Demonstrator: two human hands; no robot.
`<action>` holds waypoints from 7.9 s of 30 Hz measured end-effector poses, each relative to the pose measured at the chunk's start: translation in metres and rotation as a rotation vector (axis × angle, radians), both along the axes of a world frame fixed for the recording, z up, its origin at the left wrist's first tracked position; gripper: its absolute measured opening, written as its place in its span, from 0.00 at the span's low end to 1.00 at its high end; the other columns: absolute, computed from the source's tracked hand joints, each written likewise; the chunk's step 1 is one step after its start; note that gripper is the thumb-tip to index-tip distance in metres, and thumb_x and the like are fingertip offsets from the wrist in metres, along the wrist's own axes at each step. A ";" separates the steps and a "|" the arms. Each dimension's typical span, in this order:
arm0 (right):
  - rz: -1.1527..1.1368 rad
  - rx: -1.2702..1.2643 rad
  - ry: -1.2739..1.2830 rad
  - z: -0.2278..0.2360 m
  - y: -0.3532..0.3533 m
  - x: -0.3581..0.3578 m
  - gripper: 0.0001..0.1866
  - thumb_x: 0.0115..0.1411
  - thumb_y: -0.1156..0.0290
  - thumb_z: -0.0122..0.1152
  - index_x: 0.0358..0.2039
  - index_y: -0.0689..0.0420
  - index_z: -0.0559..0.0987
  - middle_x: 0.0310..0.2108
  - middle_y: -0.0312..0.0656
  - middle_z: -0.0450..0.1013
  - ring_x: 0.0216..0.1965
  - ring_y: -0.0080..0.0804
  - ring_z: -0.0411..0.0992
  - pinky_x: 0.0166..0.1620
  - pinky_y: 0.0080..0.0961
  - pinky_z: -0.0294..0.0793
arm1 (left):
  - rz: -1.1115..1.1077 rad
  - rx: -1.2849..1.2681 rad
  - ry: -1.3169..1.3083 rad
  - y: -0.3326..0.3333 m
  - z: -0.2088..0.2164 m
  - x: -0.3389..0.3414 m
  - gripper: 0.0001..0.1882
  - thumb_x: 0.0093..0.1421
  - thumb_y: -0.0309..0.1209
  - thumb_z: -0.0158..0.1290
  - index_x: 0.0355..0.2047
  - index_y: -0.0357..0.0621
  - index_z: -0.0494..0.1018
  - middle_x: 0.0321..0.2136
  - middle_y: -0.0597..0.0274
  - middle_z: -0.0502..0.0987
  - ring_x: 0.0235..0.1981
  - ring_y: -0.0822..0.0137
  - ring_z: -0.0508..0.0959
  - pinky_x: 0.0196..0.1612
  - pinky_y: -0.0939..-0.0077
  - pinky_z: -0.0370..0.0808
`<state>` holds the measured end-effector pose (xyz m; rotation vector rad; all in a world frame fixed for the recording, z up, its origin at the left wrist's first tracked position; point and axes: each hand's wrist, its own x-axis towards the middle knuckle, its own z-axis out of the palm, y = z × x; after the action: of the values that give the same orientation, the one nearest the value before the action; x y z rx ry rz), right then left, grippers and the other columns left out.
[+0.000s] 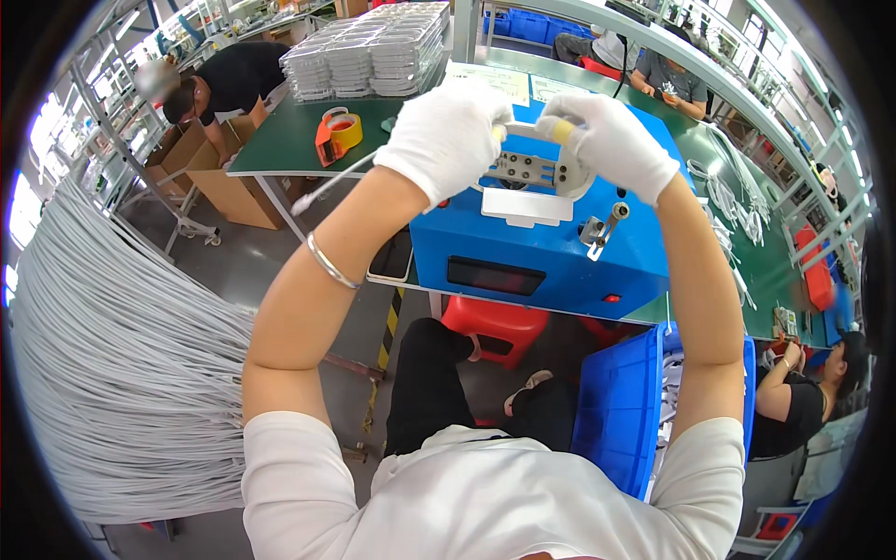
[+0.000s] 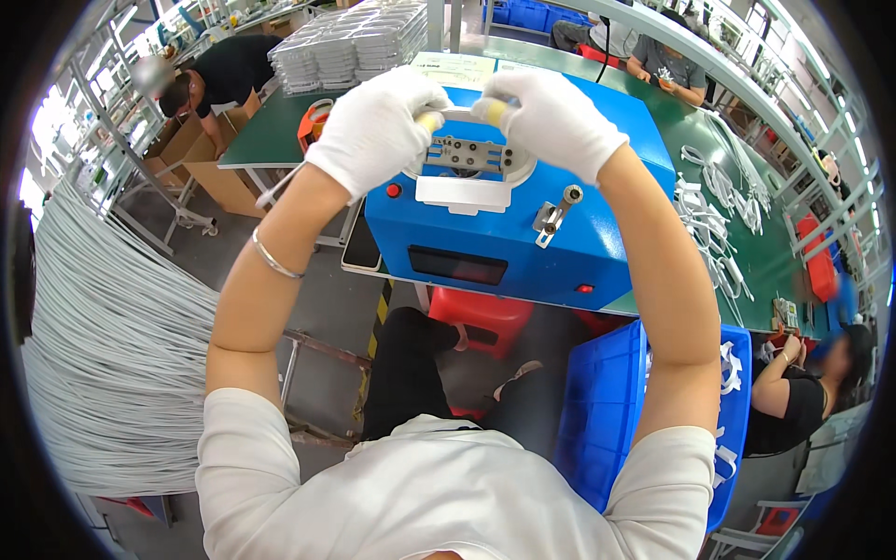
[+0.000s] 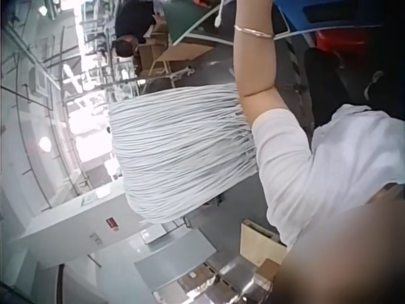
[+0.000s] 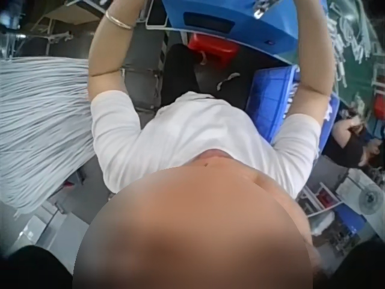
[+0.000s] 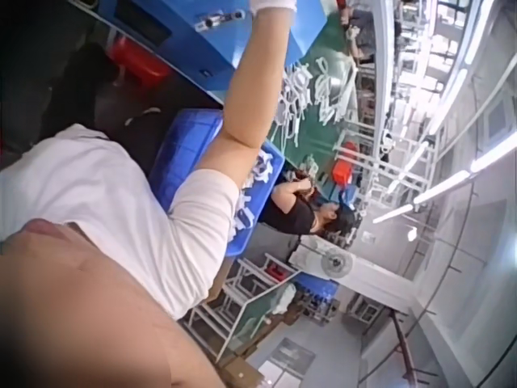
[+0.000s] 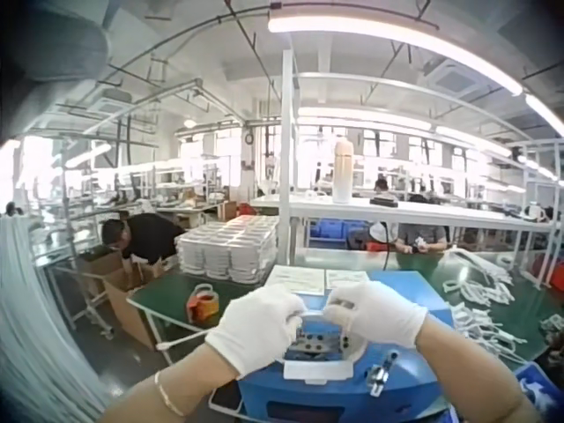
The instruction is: Use a cable winding machine to bundle and tie individual wires.
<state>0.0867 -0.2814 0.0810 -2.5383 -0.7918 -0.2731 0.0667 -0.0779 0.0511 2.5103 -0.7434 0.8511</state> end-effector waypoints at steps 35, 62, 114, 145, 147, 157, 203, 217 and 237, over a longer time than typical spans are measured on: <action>0.105 0.143 0.116 0.004 0.015 0.006 0.08 0.56 0.70 0.63 0.32 0.60 0.76 0.30 0.39 0.74 0.33 0.28 0.73 0.39 0.22 0.73 | -0.244 -0.403 0.175 0.003 -0.015 0.013 0.05 0.55 0.23 0.55 0.34 0.40 0.74 0.26 0.52 0.78 0.23 0.65 0.78 0.29 0.74 0.75; -0.835 1.126 -0.298 -0.131 -0.388 -0.022 0.19 0.64 0.62 0.53 0.50 0.61 0.74 0.46 0.42 0.74 0.42 0.23 0.72 0.46 0.20 0.70 | -0.129 -0.986 0.670 0.092 -0.099 -0.058 0.29 0.64 0.50 0.48 0.52 0.35 0.69 0.38 0.54 0.76 0.34 0.67 0.77 0.37 0.75 0.77; -1.375 0.913 -0.062 -0.194 -0.425 -0.333 0.07 0.56 0.74 0.60 0.35 0.61 0.80 0.31 0.32 0.75 0.34 0.20 0.71 0.41 0.16 0.68 | -0.042 -0.485 1.599 -0.069 -0.327 -0.110 0.14 0.64 0.35 0.49 0.42 0.37 0.76 0.32 0.56 0.79 0.29 0.67 0.80 0.34 0.74 0.79; -0.148 0.700 -0.222 -0.061 -0.022 -0.064 0.12 0.59 0.77 0.58 0.44 0.62 0.74 0.37 0.39 0.73 0.37 0.21 0.71 0.38 0.15 0.72 | 0.121 -0.562 -0.162 -0.019 -0.021 -0.033 0.10 0.54 0.20 0.55 0.37 0.38 0.76 0.36 0.57 0.77 0.30 0.67 0.77 0.37 0.76 0.74; -0.132 0.758 -0.146 -0.063 -0.020 -0.060 0.12 0.59 0.77 0.58 0.45 0.62 0.75 0.36 0.38 0.73 0.37 0.21 0.71 0.37 0.15 0.72 | 0.175 -0.716 0.056 -0.016 -0.024 -0.032 0.08 0.55 0.21 0.57 0.37 0.39 0.74 0.40 0.62 0.75 0.28 0.74 0.75 0.29 0.80 0.75; -0.077 0.794 0.066 -0.054 -0.019 -0.053 0.11 0.62 0.75 0.55 0.45 0.64 0.75 0.38 0.38 0.74 0.40 0.20 0.71 0.45 0.17 0.69 | -0.139 -1.281 0.224 -0.017 -0.039 -0.013 0.09 0.62 0.25 0.52 0.42 0.34 0.74 0.36 0.59 0.77 0.34 0.76 0.76 0.32 0.85 0.75; 0.101 0.689 0.240 -0.201 0.002 -0.167 0.17 0.65 0.63 0.51 0.43 0.65 0.78 0.43 0.48 0.75 0.45 0.36 0.74 0.50 0.32 0.71 | -0.402 -0.823 1.387 0.028 -0.159 -0.124 0.10 0.62 0.29 0.50 0.37 0.32 0.75 0.34 0.53 0.79 0.30 0.67 0.81 0.38 0.75 0.77; -0.102 0.958 0.620 -0.149 0.033 -0.125 0.11 0.62 0.70 0.57 0.29 0.65 0.79 0.16 0.34 0.69 0.17 0.18 0.64 0.25 0.15 0.62 | -0.421 -0.538 0.849 0.010 -0.158 -0.077 0.12 0.60 0.34 0.53 0.39 0.38 0.77 0.35 0.58 0.79 0.37 0.68 0.78 0.43 0.72 0.74; -0.304 0.999 0.554 -0.162 -0.009 -0.149 0.13 0.64 0.66 0.54 0.33 0.65 0.79 0.14 0.32 0.68 0.12 0.16 0.63 0.18 0.13 0.58 | -0.049 -0.889 0.306 0.025 -0.060 -0.002 0.05 0.59 0.23 0.53 0.33 0.38 0.78 0.27 0.62 0.79 0.27 0.75 0.78 0.32 0.83 0.75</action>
<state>-0.0625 -0.2900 -0.0809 -1.6218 0.0014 -0.0225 0.0647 -0.0528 -0.0093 1.7445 -0.2289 0.5734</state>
